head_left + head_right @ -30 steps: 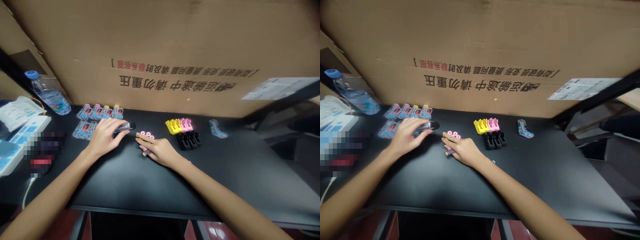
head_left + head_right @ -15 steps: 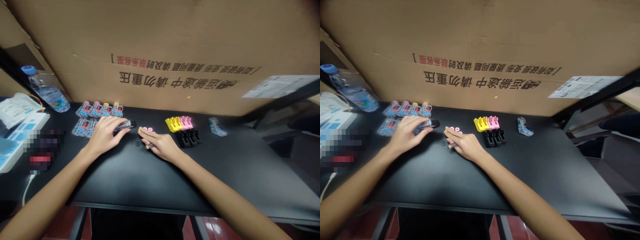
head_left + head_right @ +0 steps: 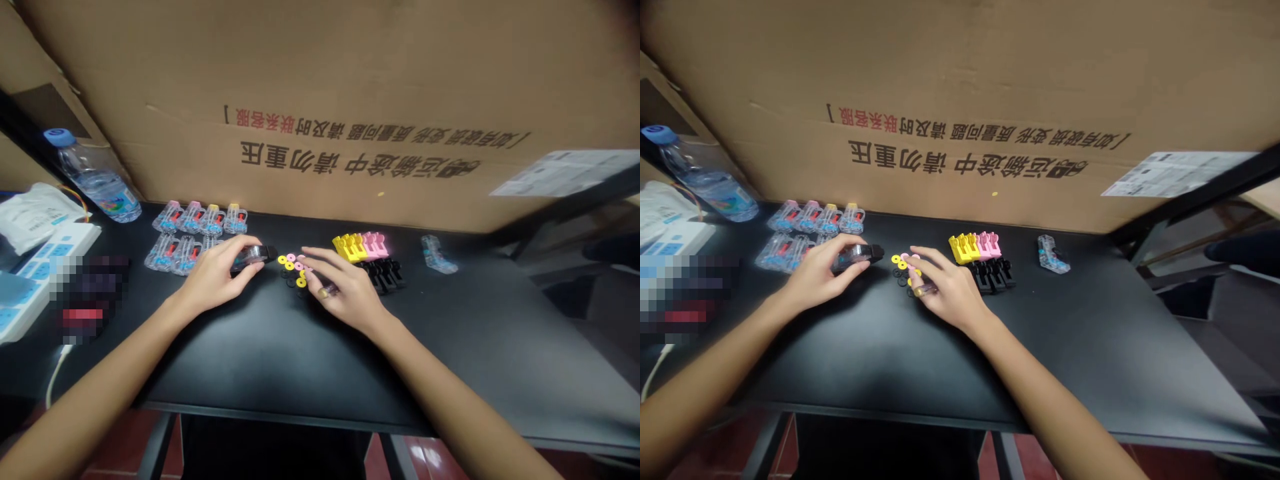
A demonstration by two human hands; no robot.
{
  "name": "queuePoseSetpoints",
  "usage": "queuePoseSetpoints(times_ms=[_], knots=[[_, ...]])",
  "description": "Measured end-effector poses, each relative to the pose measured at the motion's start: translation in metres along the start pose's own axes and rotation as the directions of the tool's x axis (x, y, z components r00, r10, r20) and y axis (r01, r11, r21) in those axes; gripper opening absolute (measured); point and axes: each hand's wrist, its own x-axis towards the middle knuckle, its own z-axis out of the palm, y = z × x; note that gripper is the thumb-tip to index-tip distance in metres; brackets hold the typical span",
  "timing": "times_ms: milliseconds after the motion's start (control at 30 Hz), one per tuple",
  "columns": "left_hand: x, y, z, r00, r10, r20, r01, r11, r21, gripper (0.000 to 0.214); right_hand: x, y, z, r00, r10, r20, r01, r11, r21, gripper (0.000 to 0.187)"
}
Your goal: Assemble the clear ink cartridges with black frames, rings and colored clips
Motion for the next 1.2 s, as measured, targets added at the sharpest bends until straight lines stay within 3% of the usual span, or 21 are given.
queuePoseSetpoints(times_ms=[67,200,333,467,600,733,800,900,967,1033,1133,1200], knots=[[-0.001,0.005,0.003,0.997,0.008,0.077,0.0,0.994,-0.111,0.023,-0.001,-0.006,-0.004,0.999,0.001,-0.034,0.001,0.997,0.074,0.034],[-0.004,0.016,0.013,0.989,0.048,0.141,-0.007,0.961,-0.278,0.026,-0.003,-0.019,-0.003,0.998,-0.038,0.05,0.029,0.985,0.171,0.043],[-0.004,0.019,0.016,0.987,0.03,0.158,0.03,0.931,-0.363,0.023,-0.004,-0.018,0.0,0.996,-0.023,0.088,0.002,0.975,0.223,0.03],[0.0,0.012,0.006,0.986,-0.049,0.159,0.125,0.851,-0.511,0.021,-0.005,-0.007,-0.005,0.99,0.002,0.141,-0.028,0.982,0.186,0.024],[0.0,0.007,-0.002,0.966,-0.036,0.255,0.176,0.814,-0.554,0.022,-0.006,-0.005,-0.008,0.973,-0.003,0.233,-0.036,0.985,0.166,0.02],[-0.002,0.006,0.003,0.942,0.006,0.334,0.19,0.812,-0.551,0.026,-0.006,-0.013,-0.008,0.949,-0.005,0.316,-0.051,0.985,0.167,0.016],[-0.002,0.005,0.007,0.938,0.007,0.347,0.184,0.837,-0.515,0.029,-0.005,-0.017,-0.01,0.962,0.013,0.272,-0.069,0.978,0.199,0.016],[-0.002,0.005,0.01,0.927,-0.009,0.375,0.206,0.847,-0.491,0.031,-0.002,-0.022,-0.016,0.996,0.058,0.063,-0.072,0.963,0.26,0.013],[-0.001,0.005,0.01,0.92,-0.026,0.39,0.234,0.836,-0.497,0.032,-0.001,-0.023,-0.02,0.988,0.127,-0.085,-0.095,0.945,0.312,0.019],[-0.001,0.007,0.01,0.916,-0.042,0.4,0.254,0.832,-0.494,0.031,-0.001,-0.023,-0.021,0.961,0.225,-0.164,-0.139,0.899,0.416,0.032],[-0.001,0.009,0.011,0.91,-0.048,0.413,0.265,0.833,-0.485,0.03,-0.004,-0.023,-0.017,0.935,0.336,-0.109,-0.189,0.737,0.649,0.053],[-0.001,0.009,0.012,0.915,-0.039,0.401,0.245,0.844,-0.478,0.029,-0.006,-0.026,-0.011,0.923,0.382,-0.046,-0.219,0.619,0.754,0.057]])
